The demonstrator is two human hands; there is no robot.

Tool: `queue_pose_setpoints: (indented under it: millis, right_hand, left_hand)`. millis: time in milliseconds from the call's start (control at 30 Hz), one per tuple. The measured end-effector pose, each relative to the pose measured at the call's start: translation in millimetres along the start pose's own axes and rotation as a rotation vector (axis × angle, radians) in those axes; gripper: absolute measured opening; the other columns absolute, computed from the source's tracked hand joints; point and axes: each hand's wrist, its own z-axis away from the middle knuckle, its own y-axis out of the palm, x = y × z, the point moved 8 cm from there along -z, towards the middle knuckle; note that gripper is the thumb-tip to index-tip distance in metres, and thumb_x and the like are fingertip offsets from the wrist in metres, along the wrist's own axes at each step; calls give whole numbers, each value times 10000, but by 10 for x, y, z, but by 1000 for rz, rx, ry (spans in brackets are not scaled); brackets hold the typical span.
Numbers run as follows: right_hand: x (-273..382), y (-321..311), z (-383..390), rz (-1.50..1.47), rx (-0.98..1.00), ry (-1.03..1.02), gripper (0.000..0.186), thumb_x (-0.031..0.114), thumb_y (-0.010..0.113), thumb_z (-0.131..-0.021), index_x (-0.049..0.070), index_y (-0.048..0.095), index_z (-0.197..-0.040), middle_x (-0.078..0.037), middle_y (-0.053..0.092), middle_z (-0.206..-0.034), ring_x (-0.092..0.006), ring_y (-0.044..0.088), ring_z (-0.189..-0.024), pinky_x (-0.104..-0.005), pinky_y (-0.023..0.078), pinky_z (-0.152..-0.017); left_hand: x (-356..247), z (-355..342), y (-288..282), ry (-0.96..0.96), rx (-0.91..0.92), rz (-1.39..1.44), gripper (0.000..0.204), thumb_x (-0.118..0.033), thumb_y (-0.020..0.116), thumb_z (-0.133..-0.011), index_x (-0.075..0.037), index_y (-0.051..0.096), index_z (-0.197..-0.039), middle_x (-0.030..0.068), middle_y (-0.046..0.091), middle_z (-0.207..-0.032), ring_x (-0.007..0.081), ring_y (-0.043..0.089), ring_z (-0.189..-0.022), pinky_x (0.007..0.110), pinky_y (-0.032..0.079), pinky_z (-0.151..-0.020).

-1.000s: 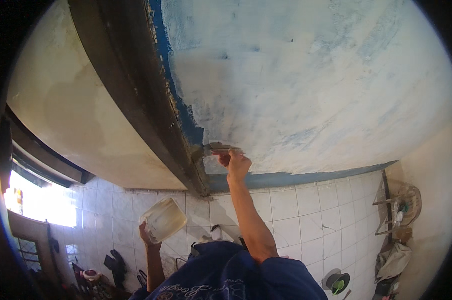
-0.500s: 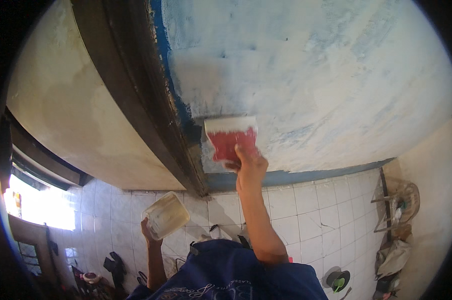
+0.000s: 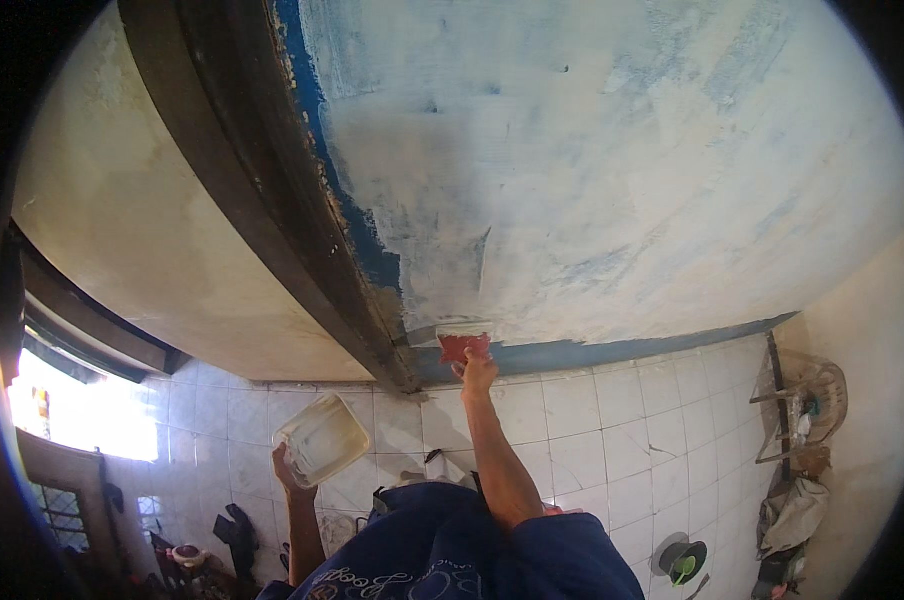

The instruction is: The person uses a putty knife to apply and smooth white plaster across a wall, holding a small plastic container in their left hand.

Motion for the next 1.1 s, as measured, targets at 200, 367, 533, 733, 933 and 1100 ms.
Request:
queue_pose_setpoints:
  millis: [200,367,533,733,933,1100]
  right_hand:
    - [268,162,51,-26,36,14,130,83,657,-832,16,628,-939,-92,658,-865,-188,633,-669,-312,549,-579]
    - [656,401,267,-119,116,-92,89,42,640,-835,-32,625,-882,-111,657,-811,-193,643,-660,-297,559,-563]
    - [1121,656,485,-116,176,-165,90,25,624,-842,-61,617,-867,-134,651,-769,-203,639,-601,-290,560,-537]
    - [1785,991,927,-94,213,-264,131,18,591,-851,-105,610,-811,-177,659,-726,-207,612,-539,-287,499,-489]
    - [2250,1227,1247,-85,265,-280,129,-3,572,-837,-107,602,-767,-174,645,-698,-206,620,-542,-280,504,-492]
    - [2538,1426,1454,-21,349,-226,161,29,565,-876,-128,575,-911,-198,649,-807,-251,675,-672,-314,549,-543]
  left_hand:
    - [27,-21,-21,-1,-9,21,582,-428,480,-877,-10,492,-1283,137,590,-1188,287,584,-1068,414,484,-914]
    - [99,-100,27,-40,73,50,626,-409,512,-853,-1,458,-1325,180,573,-1234,331,584,-1092,437,485,-934]
    - [169,-160,81,-69,73,51,603,-398,498,-866,1,465,-1316,180,577,-1228,331,589,-1088,439,488,-932]
    - [306,-84,122,-100,26,34,582,-391,491,-873,-4,475,-1308,170,586,-1212,325,592,-1080,432,497,-920]
    - [526,87,119,-93,72,-7,568,-404,490,-878,-10,496,-1286,157,591,-1205,305,598,-1063,416,502,-908]
    - [695,285,89,-109,28,-34,552,-407,493,-878,-14,512,-1266,141,607,-1174,281,612,-1033,395,513,-885]
